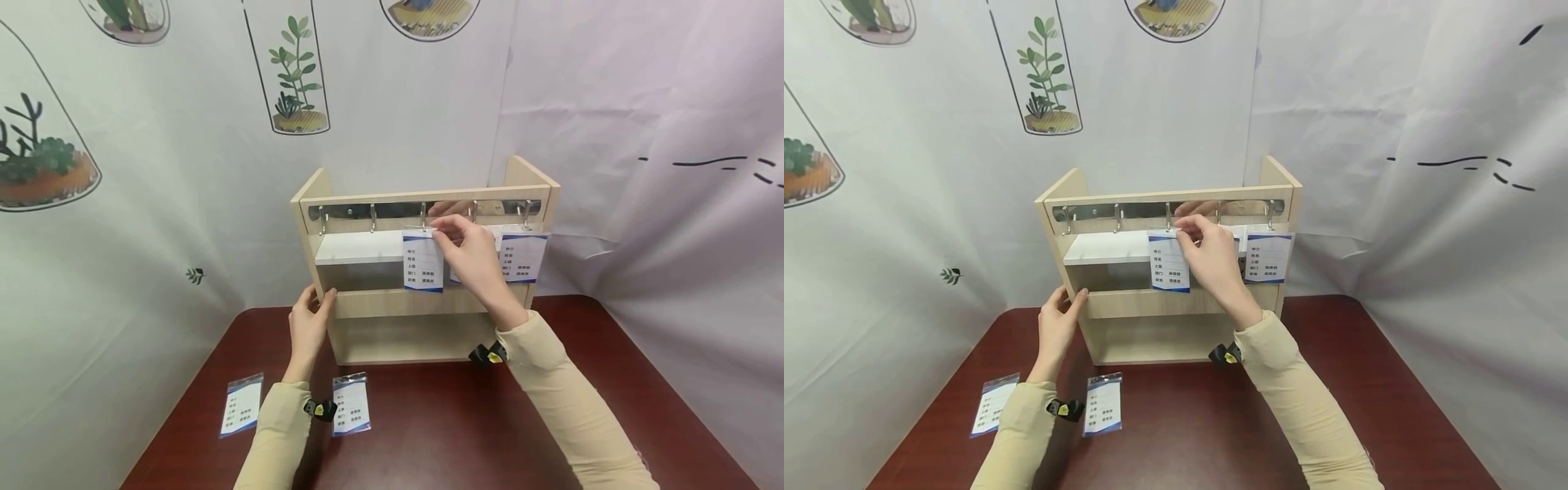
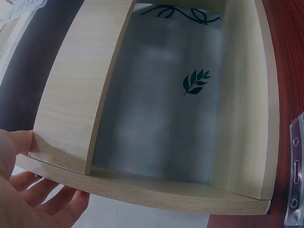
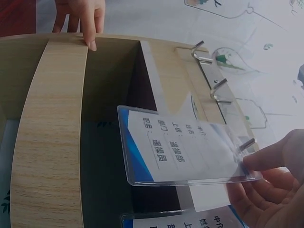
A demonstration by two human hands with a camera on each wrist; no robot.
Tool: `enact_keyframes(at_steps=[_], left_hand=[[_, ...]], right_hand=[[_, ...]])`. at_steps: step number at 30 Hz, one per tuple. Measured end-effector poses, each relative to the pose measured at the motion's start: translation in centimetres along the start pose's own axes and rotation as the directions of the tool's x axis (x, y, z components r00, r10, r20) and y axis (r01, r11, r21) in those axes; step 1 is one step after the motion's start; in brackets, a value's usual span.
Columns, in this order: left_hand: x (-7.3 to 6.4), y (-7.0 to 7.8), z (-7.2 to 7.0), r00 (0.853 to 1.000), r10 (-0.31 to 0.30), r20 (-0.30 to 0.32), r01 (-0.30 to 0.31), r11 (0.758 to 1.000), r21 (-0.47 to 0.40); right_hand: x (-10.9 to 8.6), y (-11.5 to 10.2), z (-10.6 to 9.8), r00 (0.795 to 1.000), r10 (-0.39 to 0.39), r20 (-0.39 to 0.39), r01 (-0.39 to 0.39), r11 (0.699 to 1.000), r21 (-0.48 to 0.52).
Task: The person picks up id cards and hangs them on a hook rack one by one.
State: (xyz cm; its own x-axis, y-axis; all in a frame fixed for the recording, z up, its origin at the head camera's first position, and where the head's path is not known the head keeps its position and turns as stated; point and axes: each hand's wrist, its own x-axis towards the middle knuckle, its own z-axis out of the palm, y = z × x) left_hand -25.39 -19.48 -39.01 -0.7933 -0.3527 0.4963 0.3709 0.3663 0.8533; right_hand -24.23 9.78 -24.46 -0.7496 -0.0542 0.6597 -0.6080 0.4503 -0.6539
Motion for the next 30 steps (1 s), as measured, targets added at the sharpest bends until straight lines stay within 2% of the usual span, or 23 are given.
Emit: enact_keyframes(at_steps=[11,22,30], left_hand=[[-0.1,-0.1,0.0,1.000,-0.009,0.000,0.009,1.000,-0.005],[0.0,-0.1,0.0,1.000,-0.008,-0.001,0.008,1.000,0.006],[0.1,-0.4,0.0,1.000,0.002,0.005,-0.002,1.000,-0.010]], right_hand=[[-0.3,0.2,-0.2,1.000,-0.027,-0.012,0.026,0.999,-0.033],[-1.2,0.2,-1.3,0.998,-0.070,-0.009,0.069,0.996,-0.054],[-1.9,-0.1,-2.3,0.998,-0.059,-0.008,0.058,0.995,-0.077]])
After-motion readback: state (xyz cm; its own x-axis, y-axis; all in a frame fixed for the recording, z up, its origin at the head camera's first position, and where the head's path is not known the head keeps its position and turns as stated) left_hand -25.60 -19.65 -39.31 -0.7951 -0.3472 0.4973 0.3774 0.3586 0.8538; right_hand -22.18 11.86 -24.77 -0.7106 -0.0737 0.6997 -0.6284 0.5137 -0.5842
